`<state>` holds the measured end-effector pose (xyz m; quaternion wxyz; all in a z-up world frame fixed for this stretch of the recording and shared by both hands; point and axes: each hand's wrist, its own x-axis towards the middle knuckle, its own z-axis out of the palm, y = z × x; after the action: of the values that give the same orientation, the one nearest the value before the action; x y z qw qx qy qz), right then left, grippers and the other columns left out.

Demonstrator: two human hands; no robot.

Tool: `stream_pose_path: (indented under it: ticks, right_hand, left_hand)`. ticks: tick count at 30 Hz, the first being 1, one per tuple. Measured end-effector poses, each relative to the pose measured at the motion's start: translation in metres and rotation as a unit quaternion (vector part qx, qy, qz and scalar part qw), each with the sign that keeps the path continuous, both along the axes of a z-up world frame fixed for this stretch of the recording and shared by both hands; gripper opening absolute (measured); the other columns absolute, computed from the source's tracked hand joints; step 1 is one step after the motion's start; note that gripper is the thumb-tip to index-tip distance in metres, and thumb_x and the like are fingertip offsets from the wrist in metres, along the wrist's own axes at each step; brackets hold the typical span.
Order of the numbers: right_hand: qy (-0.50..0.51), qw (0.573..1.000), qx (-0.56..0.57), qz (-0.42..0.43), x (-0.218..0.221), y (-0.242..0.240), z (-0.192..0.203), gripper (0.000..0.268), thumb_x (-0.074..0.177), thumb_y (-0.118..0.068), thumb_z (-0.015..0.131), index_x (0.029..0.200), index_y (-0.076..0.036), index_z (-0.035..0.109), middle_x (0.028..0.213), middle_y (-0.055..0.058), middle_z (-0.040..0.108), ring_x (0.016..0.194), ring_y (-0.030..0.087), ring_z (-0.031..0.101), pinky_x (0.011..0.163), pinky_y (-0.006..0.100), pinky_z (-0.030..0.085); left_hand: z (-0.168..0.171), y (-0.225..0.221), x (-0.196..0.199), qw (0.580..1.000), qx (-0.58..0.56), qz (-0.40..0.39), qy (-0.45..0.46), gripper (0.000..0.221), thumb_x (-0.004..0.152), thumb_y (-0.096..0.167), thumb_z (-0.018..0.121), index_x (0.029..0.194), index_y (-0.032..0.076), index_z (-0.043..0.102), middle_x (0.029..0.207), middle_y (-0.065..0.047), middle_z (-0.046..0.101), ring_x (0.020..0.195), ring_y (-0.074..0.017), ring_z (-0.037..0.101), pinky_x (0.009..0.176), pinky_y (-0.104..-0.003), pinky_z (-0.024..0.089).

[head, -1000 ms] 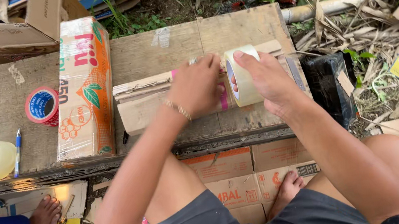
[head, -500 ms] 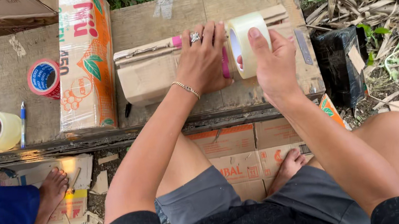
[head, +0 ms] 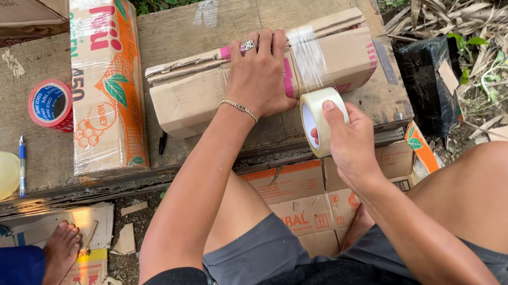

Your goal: The person sits cross-legged and repeatedly wraps clear packing tape around a cardboard box placed on a wooden surface. They pull tape from a roll, smooth it over the box, and tear it off by hand, repeating the process multiple times.

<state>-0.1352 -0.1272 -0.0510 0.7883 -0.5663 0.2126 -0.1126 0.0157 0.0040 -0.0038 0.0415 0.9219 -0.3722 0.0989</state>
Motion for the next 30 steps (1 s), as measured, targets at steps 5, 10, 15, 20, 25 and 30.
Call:
stream_pose_path:
  ticks: [5, 10, 15, 20, 25, 30]
  right_hand:
    - [-0.001, 1.000, -0.014, -0.011, -0.008, 0.001, -0.029, 0.030, 0.103, -0.031, 0.062, 0.106, -0.001, 0.065, 0.080, 0.006, 0.069, 0.062, 0.010, 0.064, 0.054, 0.027, 0.053]
    - [0.002, 1.000, -0.022, -0.011, -0.007, -0.001, -0.048, 0.029, 0.105, -0.029, 0.062, 0.104, 0.000, 0.064, 0.078, 0.007, 0.067, 0.061, 0.011, 0.062, 0.054, 0.027, 0.051]
    - [-0.007, 1.000, -0.015, -0.004, -0.001, 0.003, -0.029, 0.027, 0.104, -0.028, 0.060, 0.105, -0.002, 0.065, 0.081, 0.005, 0.069, 0.063, 0.010, 0.064, 0.056, 0.027, 0.052]
    - [0.038, 0.999, 0.005, 0.039, -0.014, -0.009, 0.009, 0.034, 0.106, -0.032, 0.057, 0.107, 0.000, 0.066, 0.078, 0.007, 0.069, 0.061, 0.011, 0.062, 0.055, 0.028, 0.051]
    - [0.033, 0.995, -0.003, 0.094, -0.019, -0.016, 0.050, 0.029, 0.103, -0.026, 0.059, 0.114, 0.000, 0.062, 0.079, 0.007, 0.068, 0.063, 0.012, 0.062, 0.058, 0.029, 0.053]
    - [-0.003, 0.990, -0.003, 0.141, -0.006, -0.025, 0.073, 0.025, 0.103, -0.022, 0.058, 0.114, 0.000, 0.061, 0.079, 0.008, 0.067, 0.064, 0.013, 0.063, 0.059, 0.030, 0.054]
  left_hand:
    - [-0.001, 0.001, -0.001, 1.000, 0.011, -0.002, 0.002, 0.128, 0.047, 0.065, 0.090, 0.142, -0.004, 0.040, 0.131, -0.021, 0.050, 0.123, -0.0367, 0.053, 0.100, -0.057, 0.035]
    - [-0.003, 0.002, 0.004, 1.000, 0.008, -0.007, -0.003, 0.127, 0.047, 0.065, 0.090, 0.141, -0.004, 0.041, 0.128, -0.019, 0.053, 0.122, -0.0348, 0.055, 0.101, -0.056, 0.037]
    - [0.011, 0.000, 0.005, 1.000, 0.006, -0.020, 0.011, 0.122, 0.044, 0.063, 0.087, 0.138, -0.002, 0.045, 0.124, -0.017, 0.058, 0.115, -0.0345, 0.060, 0.094, -0.054, 0.042]
    - [0.016, -0.002, 0.010, 0.991, 0.030, -0.011, 0.130, 0.104, 0.050, 0.062, 0.084, 0.127, 0.000, 0.054, 0.120, -0.017, 0.064, 0.101, -0.0375, 0.067, 0.089, -0.056, 0.048]
    - [0.036, -0.002, 0.024, 0.976, 0.046, -0.031, 0.211, 0.090, 0.047, 0.060, 0.085, 0.115, 0.003, 0.067, 0.108, -0.020, 0.071, 0.099, -0.0388, 0.069, 0.084, -0.049, 0.054]
    - [0.045, -0.005, 0.044, 0.919, 0.060, -0.026, 0.388, 0.072, 0.046, 0.057, 0.084, 0.103, 0.013, 0.079, 0.099, -0.012, 0.079, 0.091, -0.0283, 0.076, 0.080, -0.040, 0.057]
